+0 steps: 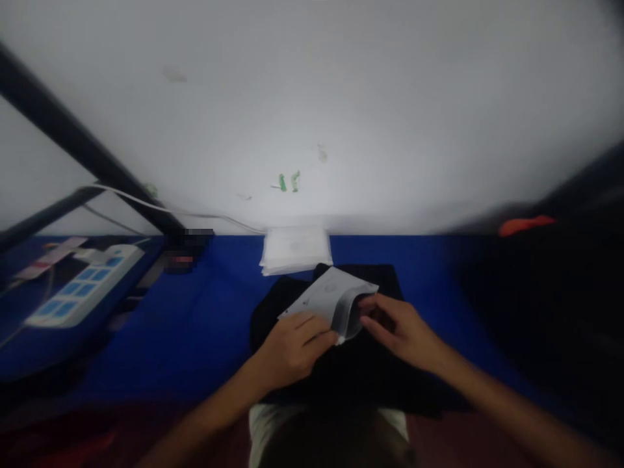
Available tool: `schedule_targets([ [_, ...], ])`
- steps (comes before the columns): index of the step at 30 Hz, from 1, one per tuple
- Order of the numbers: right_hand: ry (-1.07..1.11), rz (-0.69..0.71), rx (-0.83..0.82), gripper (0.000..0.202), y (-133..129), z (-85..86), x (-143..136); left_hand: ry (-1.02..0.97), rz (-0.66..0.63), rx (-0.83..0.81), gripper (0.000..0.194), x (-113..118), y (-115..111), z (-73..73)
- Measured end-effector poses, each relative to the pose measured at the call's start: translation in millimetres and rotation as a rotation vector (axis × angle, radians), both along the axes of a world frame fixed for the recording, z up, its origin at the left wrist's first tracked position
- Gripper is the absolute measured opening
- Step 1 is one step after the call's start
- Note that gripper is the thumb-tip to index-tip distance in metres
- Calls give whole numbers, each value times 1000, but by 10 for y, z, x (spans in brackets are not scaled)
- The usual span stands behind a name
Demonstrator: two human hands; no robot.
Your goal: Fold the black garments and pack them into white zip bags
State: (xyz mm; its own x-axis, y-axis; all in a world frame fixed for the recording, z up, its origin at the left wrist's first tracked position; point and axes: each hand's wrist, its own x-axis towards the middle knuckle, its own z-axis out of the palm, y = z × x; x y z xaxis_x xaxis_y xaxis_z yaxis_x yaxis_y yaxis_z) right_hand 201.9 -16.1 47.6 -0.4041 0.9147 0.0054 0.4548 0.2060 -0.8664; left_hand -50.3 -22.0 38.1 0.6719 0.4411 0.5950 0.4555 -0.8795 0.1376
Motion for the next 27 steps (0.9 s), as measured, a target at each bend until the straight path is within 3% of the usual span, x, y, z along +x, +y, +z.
schedule_targets([
  [2,-202,80,360,28,-90,59,12,-52,21,-1,21,27,7,31],
  [4,-322,175,602,26,-150,76,-28,-87,36,7,20,72,28,53],
  [11,-458,280,919,28,-33,153,-216,-219,32,86,18,180,124,109],
  [14,-495,262,956,25,109,113,-108,-302,33,140,19,153,139,118],
  [21,-711,16,839,21,514,-214,437,-436,115,156,16,85,128,100],
  [23,-713,17,849,19,544,-216,419,-449,100,150,17,107,128,72],
  [27,-509,170,896,39,512,-137,144,-419,19,166,20,157,117,72],
])
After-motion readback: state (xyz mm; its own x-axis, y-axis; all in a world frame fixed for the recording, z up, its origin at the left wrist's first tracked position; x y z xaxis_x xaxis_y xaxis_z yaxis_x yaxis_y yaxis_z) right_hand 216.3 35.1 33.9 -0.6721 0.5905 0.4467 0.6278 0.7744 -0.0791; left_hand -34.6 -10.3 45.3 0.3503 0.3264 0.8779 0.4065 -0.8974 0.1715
